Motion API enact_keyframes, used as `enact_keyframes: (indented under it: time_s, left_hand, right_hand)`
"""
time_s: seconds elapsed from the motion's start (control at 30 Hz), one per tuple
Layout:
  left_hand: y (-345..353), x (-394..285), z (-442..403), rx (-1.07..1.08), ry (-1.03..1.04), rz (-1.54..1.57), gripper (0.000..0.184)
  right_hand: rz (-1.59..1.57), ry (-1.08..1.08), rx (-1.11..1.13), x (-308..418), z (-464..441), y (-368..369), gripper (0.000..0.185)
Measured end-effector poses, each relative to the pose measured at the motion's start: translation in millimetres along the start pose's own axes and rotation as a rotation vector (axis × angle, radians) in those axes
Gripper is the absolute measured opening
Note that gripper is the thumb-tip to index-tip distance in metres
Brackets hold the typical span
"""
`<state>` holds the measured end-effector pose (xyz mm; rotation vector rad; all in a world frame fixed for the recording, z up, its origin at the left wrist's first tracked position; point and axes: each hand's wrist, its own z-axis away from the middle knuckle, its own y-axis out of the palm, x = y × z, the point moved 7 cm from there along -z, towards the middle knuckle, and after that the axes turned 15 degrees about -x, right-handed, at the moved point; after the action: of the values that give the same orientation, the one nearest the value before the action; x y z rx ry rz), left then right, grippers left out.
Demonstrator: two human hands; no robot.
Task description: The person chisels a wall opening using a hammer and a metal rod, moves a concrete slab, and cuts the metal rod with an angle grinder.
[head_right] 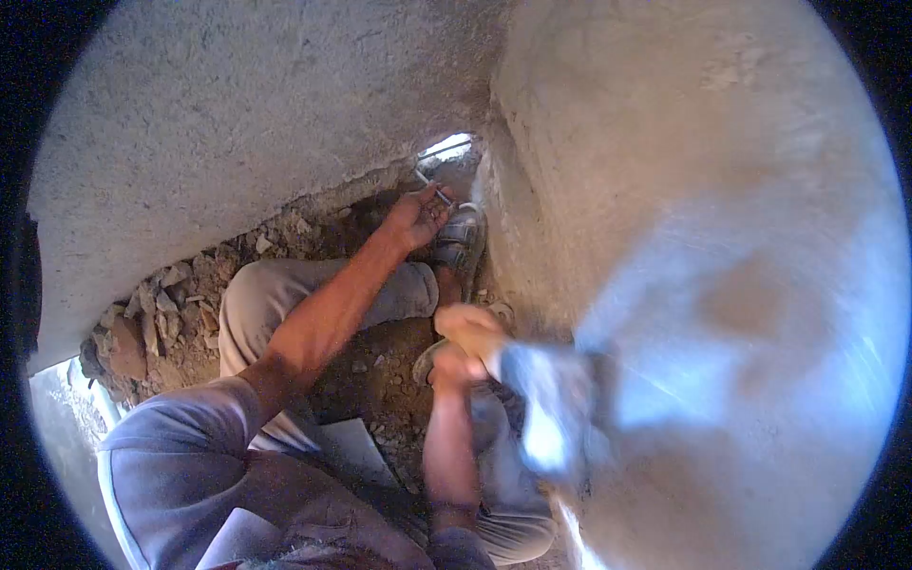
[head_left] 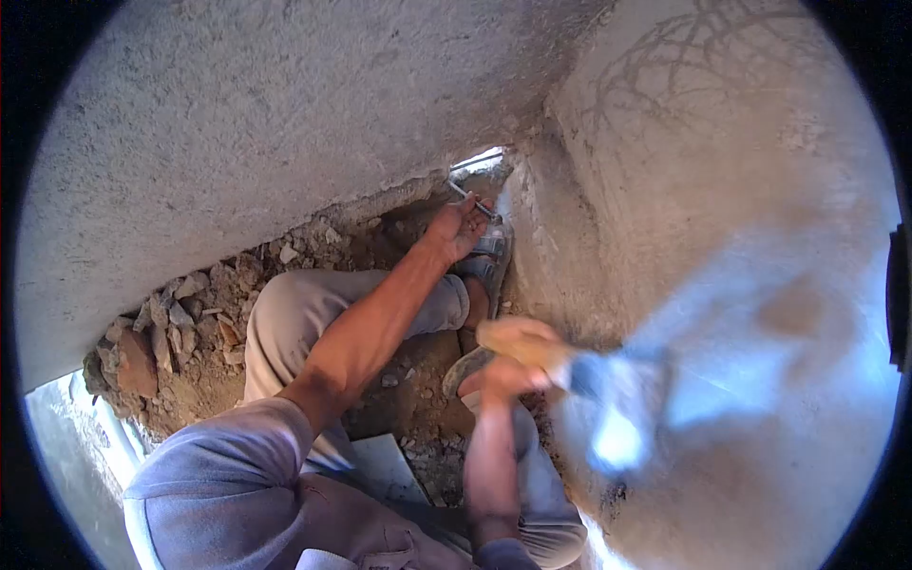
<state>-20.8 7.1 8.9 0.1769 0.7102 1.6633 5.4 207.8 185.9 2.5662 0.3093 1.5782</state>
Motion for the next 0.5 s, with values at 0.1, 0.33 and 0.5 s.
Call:
enact_keyframes:
  time_s: [0.1, 0.33, 0.5]
  left_hand:
    - [-3, 3, -8, -0.001, -0.048, 0.043, 0.017]
    - [2, -2, -7, 0.222, -0.047, 0.039, 0.016]
    - [1, 3, 12, -0.017, -0.012, 0.004, 0.017]
  right_hand:
    - [0.62, 0.487, 0.204, -90, 40, 2, 0.038]
    - [-0.157, 0.319, -0.015, 14, -16, 5, 0.043]
    - [0.816, 0.445, 0.296, -113, 49, -10, 0.04]
